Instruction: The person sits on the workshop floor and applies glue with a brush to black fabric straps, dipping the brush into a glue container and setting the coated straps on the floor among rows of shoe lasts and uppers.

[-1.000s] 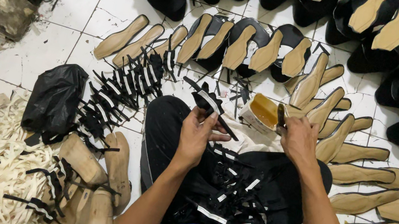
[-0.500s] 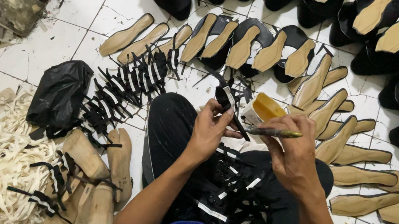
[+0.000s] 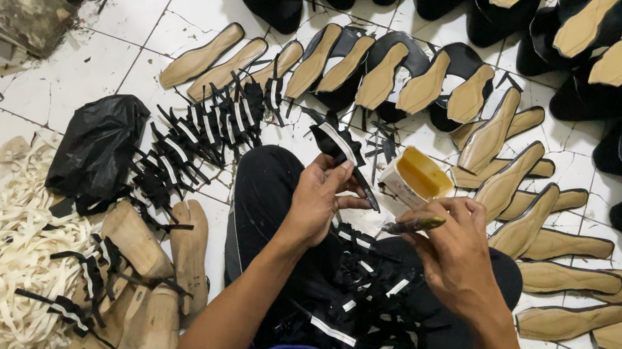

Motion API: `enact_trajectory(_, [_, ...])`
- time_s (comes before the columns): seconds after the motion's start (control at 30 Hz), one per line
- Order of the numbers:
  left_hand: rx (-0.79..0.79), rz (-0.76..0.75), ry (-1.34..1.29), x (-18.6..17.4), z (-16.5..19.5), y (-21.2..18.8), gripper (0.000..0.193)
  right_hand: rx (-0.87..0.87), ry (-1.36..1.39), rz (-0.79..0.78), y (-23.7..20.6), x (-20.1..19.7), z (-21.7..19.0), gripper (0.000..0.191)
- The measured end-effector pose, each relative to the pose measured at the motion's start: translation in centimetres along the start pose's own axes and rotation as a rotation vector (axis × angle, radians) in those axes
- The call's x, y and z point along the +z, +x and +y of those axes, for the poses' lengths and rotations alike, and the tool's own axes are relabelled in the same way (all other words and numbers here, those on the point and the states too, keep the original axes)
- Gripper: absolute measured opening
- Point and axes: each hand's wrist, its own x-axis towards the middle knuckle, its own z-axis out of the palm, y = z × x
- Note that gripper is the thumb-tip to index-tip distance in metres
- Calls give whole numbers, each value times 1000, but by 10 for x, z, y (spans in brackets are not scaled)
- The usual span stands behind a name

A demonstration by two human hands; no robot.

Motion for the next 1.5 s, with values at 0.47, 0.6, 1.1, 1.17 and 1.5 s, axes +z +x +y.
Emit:
enact_trajectory(0.47, [36,-24,334,-2,7,-9,23,202,352,296,-13,11,14,23])
enact_trajectory(0.6, [129,-106,356,15,-7,-26,22,431,668,328,-1,23,32,39])
enact_trajectory(1.1, [792,-204,1519,21,46,-61,45,207,242,-197,17,17,36,90])
enact_trajectory(1.17, [528,-376,1611,16,38,-57,28,151,264,-241,16,22,35,91])
enact_trajectory(1.5, [-74,-415,882,-10,-19,-42,25,-89,-128,-9,12,15,20,80])
